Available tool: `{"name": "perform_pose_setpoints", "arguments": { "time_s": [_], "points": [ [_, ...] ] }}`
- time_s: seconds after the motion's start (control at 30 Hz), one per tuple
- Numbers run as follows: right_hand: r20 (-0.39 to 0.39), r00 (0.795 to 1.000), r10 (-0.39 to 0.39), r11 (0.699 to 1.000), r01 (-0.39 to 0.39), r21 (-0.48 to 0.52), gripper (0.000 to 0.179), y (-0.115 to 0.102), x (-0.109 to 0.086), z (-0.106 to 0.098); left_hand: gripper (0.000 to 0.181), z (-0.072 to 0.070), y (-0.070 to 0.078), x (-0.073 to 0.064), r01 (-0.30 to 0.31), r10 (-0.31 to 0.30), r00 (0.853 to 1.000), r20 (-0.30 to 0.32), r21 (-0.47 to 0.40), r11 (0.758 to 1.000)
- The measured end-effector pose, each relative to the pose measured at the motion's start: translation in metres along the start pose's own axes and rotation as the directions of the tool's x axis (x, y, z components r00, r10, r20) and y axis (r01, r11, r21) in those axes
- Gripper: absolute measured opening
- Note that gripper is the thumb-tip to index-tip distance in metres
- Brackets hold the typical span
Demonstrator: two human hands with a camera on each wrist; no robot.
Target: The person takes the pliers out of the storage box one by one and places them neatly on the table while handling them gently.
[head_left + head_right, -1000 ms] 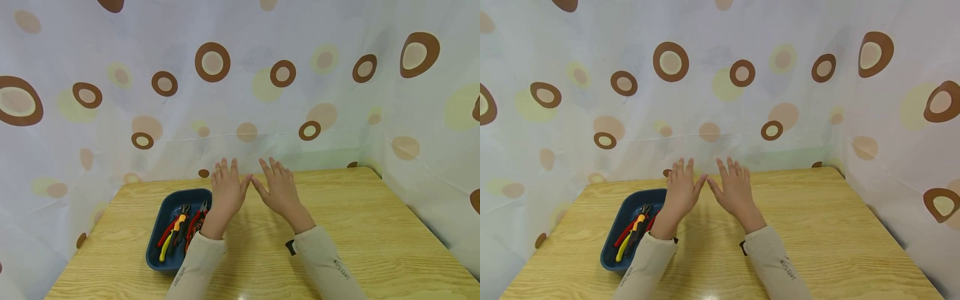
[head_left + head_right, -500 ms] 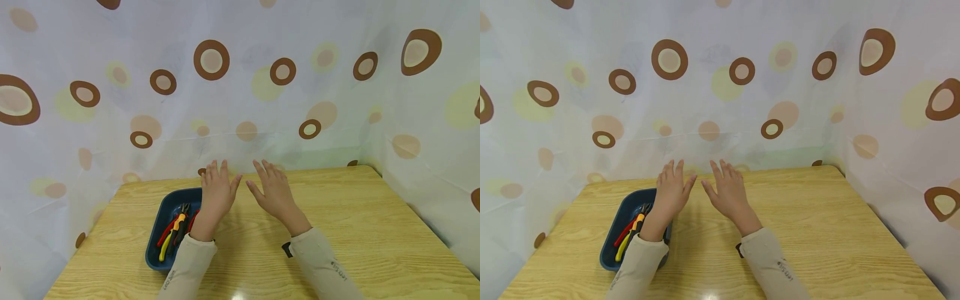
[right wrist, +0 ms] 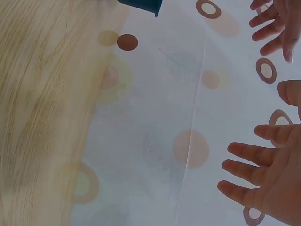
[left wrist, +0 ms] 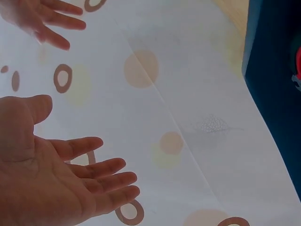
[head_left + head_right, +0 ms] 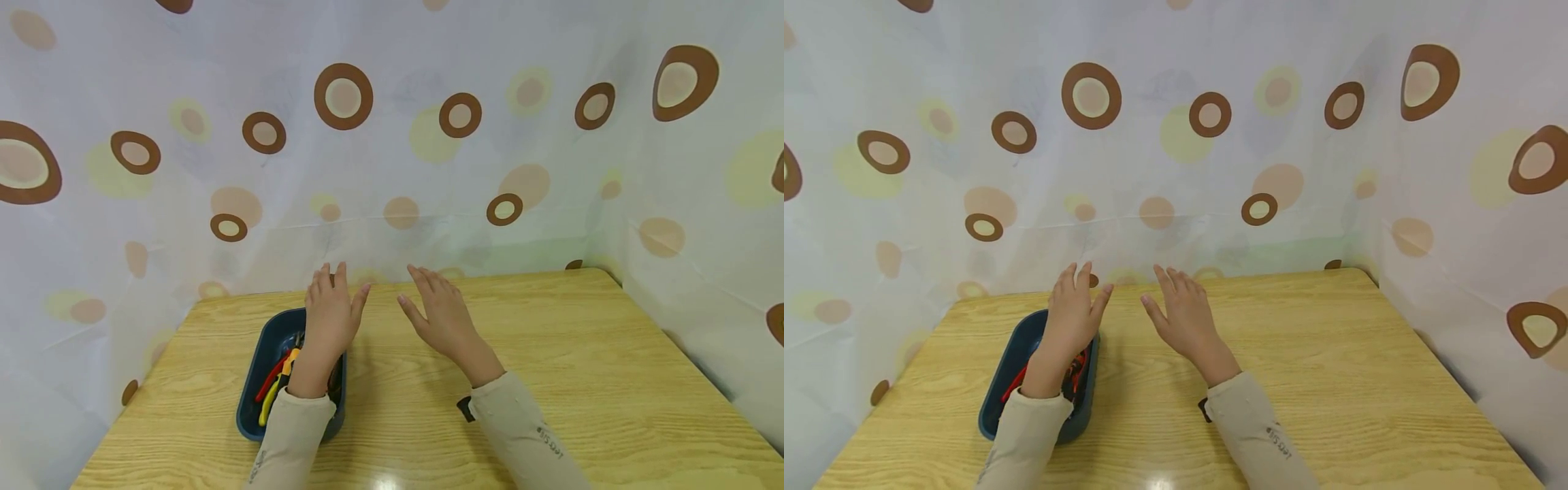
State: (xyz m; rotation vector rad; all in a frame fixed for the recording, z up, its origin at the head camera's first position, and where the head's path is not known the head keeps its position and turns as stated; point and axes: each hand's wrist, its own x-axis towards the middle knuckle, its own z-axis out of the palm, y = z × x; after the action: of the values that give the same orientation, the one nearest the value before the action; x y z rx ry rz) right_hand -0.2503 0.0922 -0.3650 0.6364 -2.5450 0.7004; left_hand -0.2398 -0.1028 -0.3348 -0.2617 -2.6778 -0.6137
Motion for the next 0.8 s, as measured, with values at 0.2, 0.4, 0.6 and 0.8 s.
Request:
{"name": "perform_pose_setpoints", "arguments": {
  "time_s": [0.2, 0.4, 0.6, 0.8],
  "points": [
    [0.010, 1.000, -0.004, 1.000, 0.004, 0.018, 0.057, -0.002, -0.001, 0.002, 0.062, -0.007, -0.011, -0.002, 0.022, -0.022, 1.000, 0.008, -0.031, 0.999],
    [0.001, 1.000, -0.012, 1.000, 0.012, 0.015, 0.055, -0.002, -0.001, 0.004, 0.061, -0.012, -0.015, -0.003, 0.031, -0.030, 0.999, 0.034, -0.049, 0.998],
    [-0.001, 1.000, -0.022, 0.999, 0.022, 0.032, 0.054, -0.005, -0.001, 0.005, 0.062, -0.018, -0.016, -0.004, 0.047, -0.045, 0.998, 0.047, -0.040, 0.998],
    [-0.001, 0.999, -0.035, 0.999, 0.035, 0.035, 0.054, -0.009, 0.000, 0.009, 0.064, -0.023, -0.019, -0.005, 0.047, -0.045, 0.997, 0.062, -0.028, 0.999]
  ]
}}
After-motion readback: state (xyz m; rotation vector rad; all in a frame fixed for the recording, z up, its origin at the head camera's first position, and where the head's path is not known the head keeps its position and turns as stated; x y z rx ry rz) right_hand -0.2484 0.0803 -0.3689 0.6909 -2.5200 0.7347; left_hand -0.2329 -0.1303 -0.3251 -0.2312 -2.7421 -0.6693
